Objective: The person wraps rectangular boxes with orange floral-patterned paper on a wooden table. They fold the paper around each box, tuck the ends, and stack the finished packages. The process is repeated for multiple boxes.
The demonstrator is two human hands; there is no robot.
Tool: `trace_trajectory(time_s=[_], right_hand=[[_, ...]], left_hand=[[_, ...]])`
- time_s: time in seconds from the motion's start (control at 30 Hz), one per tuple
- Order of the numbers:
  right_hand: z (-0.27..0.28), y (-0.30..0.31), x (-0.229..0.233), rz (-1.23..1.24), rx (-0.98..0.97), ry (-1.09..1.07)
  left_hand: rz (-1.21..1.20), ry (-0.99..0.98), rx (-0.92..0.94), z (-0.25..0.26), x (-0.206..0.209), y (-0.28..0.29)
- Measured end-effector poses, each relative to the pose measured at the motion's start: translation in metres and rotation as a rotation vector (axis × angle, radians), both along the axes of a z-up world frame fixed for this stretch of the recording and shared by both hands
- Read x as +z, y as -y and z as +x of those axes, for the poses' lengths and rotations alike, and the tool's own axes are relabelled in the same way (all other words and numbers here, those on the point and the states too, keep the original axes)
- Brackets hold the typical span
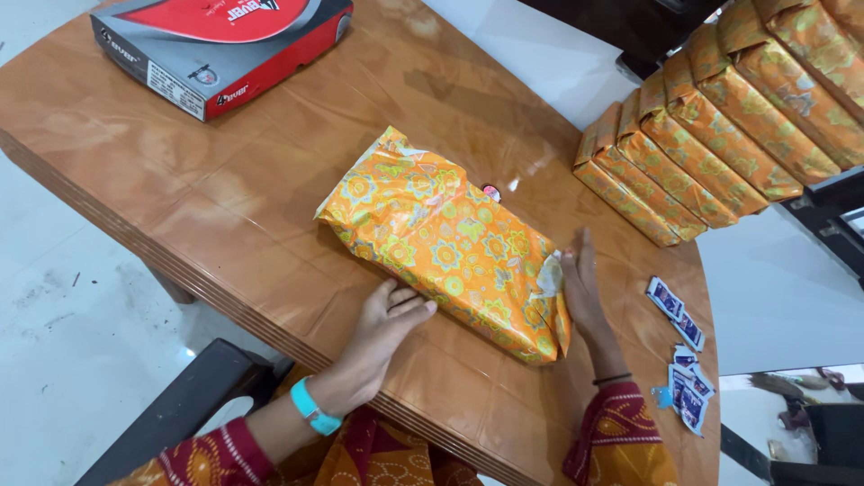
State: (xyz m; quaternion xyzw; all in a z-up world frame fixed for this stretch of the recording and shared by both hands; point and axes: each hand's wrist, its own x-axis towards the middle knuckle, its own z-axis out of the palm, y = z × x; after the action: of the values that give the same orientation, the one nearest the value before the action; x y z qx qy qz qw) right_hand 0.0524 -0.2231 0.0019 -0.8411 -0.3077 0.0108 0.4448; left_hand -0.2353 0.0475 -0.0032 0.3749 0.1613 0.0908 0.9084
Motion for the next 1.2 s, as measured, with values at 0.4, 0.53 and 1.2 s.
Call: trace_trajectory(time_s=[0.4,0.53,1.2], right_hand=[[0.036,-0.007,0.01,0.182,-0.293,-0.542],[0.017,-0.011,0.02,0.207,-0.151,-0.563],[-0.052,-0.004,0.013,0.322,0.006,-0.63]], left_hand=[[-0.158,-0.064,0.011,0.028,0.014,0.004],[-0.152,-0.147,-0.001,0.045,0.01,-0.005],[0.54,0.146,-0.093,0.105,0.017,-0.045]])
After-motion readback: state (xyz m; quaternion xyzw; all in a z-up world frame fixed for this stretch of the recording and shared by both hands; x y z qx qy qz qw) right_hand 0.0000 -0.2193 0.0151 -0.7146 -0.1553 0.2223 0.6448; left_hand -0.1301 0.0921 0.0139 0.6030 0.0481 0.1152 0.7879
